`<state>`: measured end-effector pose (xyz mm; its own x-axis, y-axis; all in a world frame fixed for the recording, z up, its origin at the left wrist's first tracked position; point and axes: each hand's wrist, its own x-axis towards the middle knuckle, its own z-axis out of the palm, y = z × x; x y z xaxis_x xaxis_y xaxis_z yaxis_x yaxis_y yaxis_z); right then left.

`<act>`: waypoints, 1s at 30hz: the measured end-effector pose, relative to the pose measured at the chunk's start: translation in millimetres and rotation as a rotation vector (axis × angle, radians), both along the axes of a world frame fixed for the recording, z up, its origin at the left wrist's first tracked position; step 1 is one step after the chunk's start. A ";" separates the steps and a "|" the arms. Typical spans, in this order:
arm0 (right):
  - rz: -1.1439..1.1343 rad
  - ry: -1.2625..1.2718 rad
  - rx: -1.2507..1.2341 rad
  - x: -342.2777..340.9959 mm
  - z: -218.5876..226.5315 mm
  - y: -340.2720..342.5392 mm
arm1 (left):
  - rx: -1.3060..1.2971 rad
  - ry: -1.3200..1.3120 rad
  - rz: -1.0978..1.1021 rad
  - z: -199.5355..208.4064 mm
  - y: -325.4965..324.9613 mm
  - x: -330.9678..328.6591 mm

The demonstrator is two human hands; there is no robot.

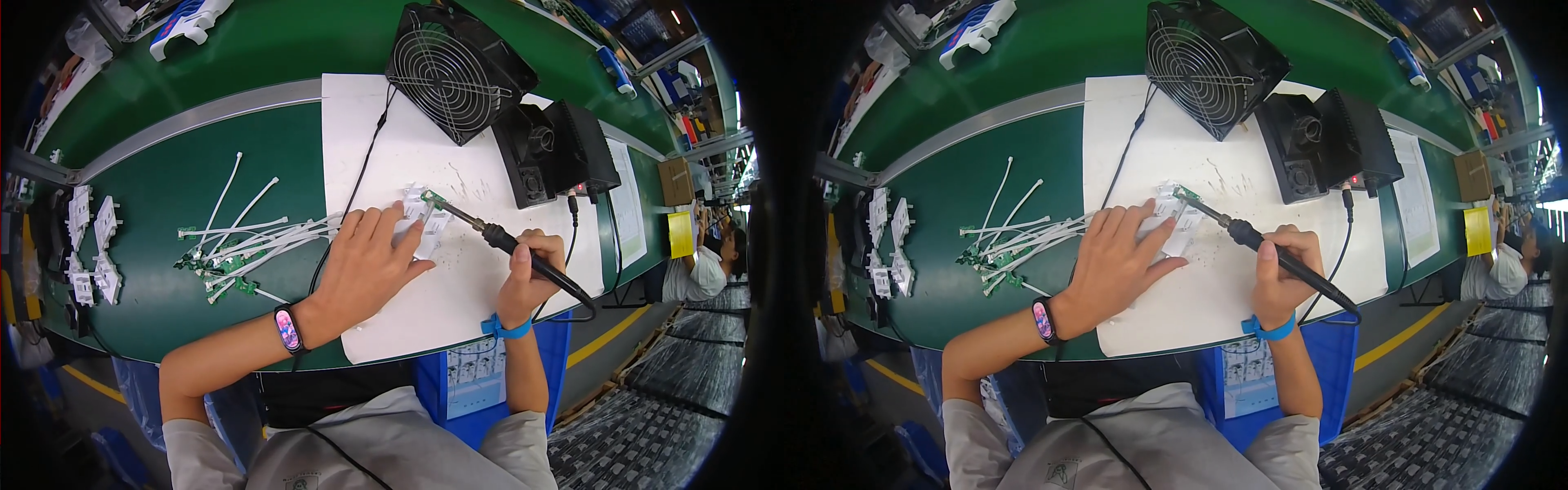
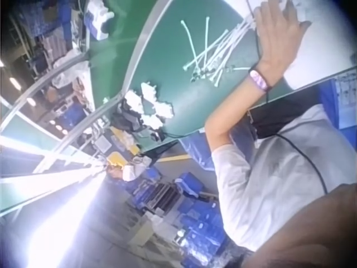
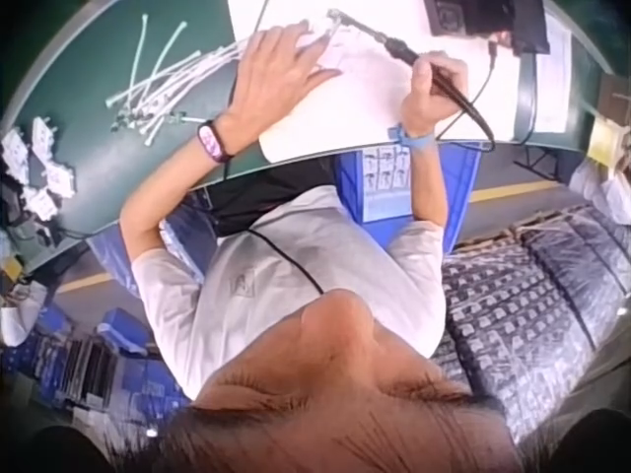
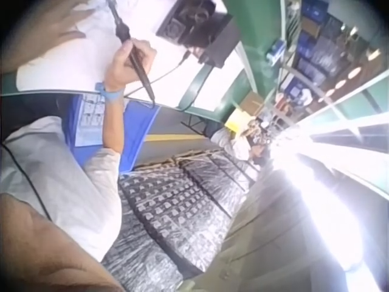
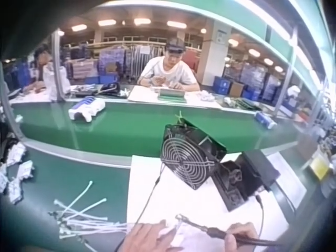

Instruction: Soldering wires onto small circuit boards for light fixture components at an assembly line station.

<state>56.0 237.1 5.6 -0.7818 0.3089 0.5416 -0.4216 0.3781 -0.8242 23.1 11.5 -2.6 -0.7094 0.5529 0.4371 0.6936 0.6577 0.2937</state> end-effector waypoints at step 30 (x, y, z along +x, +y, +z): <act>-0.111 -0.058 -0.052 -2.4 5.2 -5.6 | 0.016 -0.001 0.000 -2.2 -0.8 -0.9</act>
